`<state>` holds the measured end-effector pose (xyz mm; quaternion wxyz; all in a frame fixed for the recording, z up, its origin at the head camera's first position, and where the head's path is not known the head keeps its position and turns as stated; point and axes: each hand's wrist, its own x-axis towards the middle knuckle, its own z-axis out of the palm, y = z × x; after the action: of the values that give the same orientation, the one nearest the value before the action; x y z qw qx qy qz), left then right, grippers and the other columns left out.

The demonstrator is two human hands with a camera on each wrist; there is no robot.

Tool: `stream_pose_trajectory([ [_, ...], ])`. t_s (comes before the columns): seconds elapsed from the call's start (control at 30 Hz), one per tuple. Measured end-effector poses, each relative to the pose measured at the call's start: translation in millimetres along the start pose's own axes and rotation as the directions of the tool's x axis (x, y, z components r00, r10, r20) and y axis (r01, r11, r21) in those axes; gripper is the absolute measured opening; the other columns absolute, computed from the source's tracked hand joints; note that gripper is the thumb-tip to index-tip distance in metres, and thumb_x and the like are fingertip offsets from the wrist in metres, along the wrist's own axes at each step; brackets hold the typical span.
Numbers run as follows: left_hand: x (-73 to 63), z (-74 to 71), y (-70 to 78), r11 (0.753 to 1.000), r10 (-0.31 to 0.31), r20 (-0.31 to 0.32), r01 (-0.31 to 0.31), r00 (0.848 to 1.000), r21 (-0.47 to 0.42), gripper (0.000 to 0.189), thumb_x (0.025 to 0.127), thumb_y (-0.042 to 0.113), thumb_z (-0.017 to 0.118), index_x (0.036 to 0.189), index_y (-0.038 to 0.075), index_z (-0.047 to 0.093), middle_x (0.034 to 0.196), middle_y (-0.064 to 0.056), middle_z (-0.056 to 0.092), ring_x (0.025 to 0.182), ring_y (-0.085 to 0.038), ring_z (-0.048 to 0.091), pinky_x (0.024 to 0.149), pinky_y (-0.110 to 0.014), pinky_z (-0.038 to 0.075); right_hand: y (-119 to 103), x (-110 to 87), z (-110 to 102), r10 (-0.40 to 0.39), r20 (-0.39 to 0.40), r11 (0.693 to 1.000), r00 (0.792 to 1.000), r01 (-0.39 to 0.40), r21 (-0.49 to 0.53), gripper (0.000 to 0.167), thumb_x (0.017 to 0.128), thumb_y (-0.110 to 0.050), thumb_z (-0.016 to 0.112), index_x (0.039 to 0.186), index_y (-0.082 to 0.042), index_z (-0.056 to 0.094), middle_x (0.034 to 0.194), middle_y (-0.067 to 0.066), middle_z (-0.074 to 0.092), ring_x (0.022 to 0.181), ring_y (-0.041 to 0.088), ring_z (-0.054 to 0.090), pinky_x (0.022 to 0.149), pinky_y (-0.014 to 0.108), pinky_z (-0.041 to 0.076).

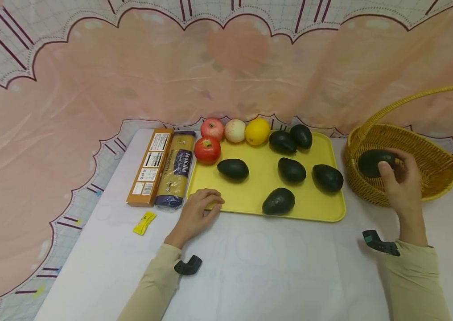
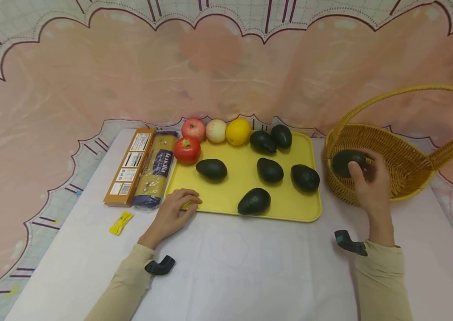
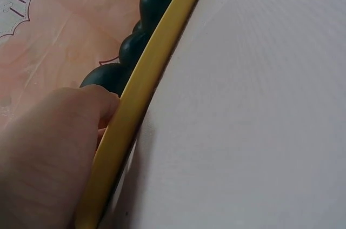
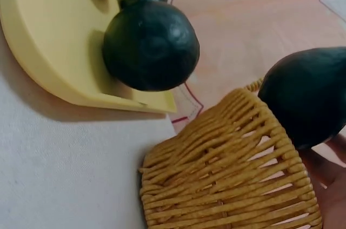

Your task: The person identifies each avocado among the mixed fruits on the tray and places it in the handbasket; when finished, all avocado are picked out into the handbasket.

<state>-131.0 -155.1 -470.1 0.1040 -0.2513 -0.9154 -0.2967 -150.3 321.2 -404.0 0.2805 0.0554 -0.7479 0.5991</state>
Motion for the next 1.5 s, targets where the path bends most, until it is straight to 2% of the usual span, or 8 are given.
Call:
stream_pose_trajectory([
  [0.13, 0.3, 0.1, -0.7, 1.000, -0.002, -0.005, 0.002, 1.000, -0.004, 0.011, 0.091, 0.022, 0.062, 0.098, 0.020, 0.070, 0.114, 0.002, 0.062, 0.111, -0.017, 0.054, 0.095, -0.040, 0.040, -1, 3.4, -4, 0.100, -0.022, 0.975, 0.995, -0.102, -0.197, 0.038, 0.090, -0.011, 0.058, 0.128, -0.010, 0.053, 0.115, -0.011, 0.051, 0.102, 0.003, 0.055, 0.085, 0.008, 0.042],
  [0.27, 0.4, 0.4, -1.0, 1.000, 0.001, -0.008, -0.001, 1.000, -0.004, 0.011, 0.091, 0.022, 0.062, 0.098, 0.020, 0.070, 0.114, 0.002, 0.062, 0.110, -0.017, 0.054, 0.095, -0.040, 0.040, -2, 6.7, -7, 0.252, -0.016, 0.907, 0.968, -0.242, -0.345, 0.041, 0.094, -0.025, 0.055, 0.133, -0.016, 0.046, 0.120, -0.010, 0.048, 0.122, 0.008, 0.047, 0.105, 0.018, 0.035],
  [0.4, 0.7, 1.1, -0.9, 1.000, 0.013, -0.017, -0.013, 1.000, 0.000, 0.010, 0.090, 0.022, 0.062, 0.098, 0.020, 0.070, 0.113, 0.002, 0.063, 0.110, -0.018, 0.055, 0.094, -0.041, 0.041, -4, 10.9, -14, 0.415, 0.066, 0.817, 0.908, -0.340, -0.466, 0.055, 0.096, -0.042, 0.046, 0.141, -0.013, 0.034, 0.141, 0.015, 0.040, 0.136, 0.035, 0.036, 0.111, 0.044, 0.031],
  [0.57, 1.3, 3.4, -0.2, 1.000, 0.026, -0.017, -0.026, 1.000, -0.008, 0.010, 0.090, 0.021, 0.063, 0.097, 0.019, 0.070, 0.113, 0.001, 0.063, 0.109, -0.019, 0.055, 0.093, -0.041, 0.041, -3, 15.9, -23, 0.546, 0.206, 0.757, 0.812, -0.372, -0.537, 0.075, 0.096, -0.051, 0.039, 0.147, 0.000, 0.018, 0.148, 0.034, 0.022, 0.132, 0.057, 0.024, 0.100, 0.068, 0.026],
  [0.67, 0.9, 4.8, -0.4, 1.000, 0.024, -0.007, -0.024, 1.000, -0.005, 0.010, 0.090, 0.022, 0.063, 0.097, 0.020, 0.070, 0.113, 0.001, 0.063, 0.109, -0.019, 0.055, 0.092, -0.041, 0.041, -1, 17.2, -25, 0.592, 0.261, 0.727, 0.763, -0.365, -0.582, 0.078, 0.096, -0.051, 0.038, 0.149, 0.000, 0.013, 0.149, 0.036, 0.017, 0.131, 0.059, 0.021, 0.097, 0.070, 0.027],
  [1.03, 1.3, 2.7, 0.0, 1.000, 0.030, -0.021, -0.030, 0.999, 0.003, 0.011, 0.091, 0.018, 0.060, 0.097, 0.020, 0.070, 0.113, 0.002, 0.063, 0.109, -0.019, 0.055, 0.093, -0.041, 0.041, -3, 24.1, -26, 0.656, 0.386, 0.690, 0.649, -0.308, -0.655, 0.078, 0.097, -0.049, 0.034, 0.151, -0.007, -0.004, 0.151, 0.036, 0.002, 0.131, 0.061, 0.014, 0.096, 0.073, 0.023],
  [1.37, 0.1, 1.5, -2.5, 1.000, 0.010, -0.013, -0.010, 1.000, 0.004, 0.012, 0.092, 0.020, 0.059, 0.097, 0.021, 0.070, 0.114, 0.002, 0.062, 0.110, -0.018, 0.054, 0.094, -0.040, 0.041, -1, 25.7, -18, 0.667, 0.378, 0.669, 0.642, -0.293, -0.683, 0.087, 0.095, -0.056, 0.036, 0.148, 0.004, 0.002, 0.144, 0.043, 0.015, 0.126, 0.061, 0.022, 0.094, 0.069, 0.029],
  [1.5, 0.3, 1.6, -2.7, 1.000, 0.017, -0.018, -0.017, 1.000, 0.005, 0.012, 0.091, 0.019, 0.060, 0.097, 0.020, 0.070, 0.114, 0.002, 0.062, 0.109, -0.019, 0.054, 0.093, -0.041, 0.041, -1, 26.0, -15, 0.672, 0.376, 0.628, 0.638, -0.222, -0.746, 0.088, 0.095, -0.057, 0.034, 0.147, 0.008, 0.005, 0.139, 0.045, 0.021, 0.122, 0.061, 0.027, 0.092, 0.069, 0.030],
])
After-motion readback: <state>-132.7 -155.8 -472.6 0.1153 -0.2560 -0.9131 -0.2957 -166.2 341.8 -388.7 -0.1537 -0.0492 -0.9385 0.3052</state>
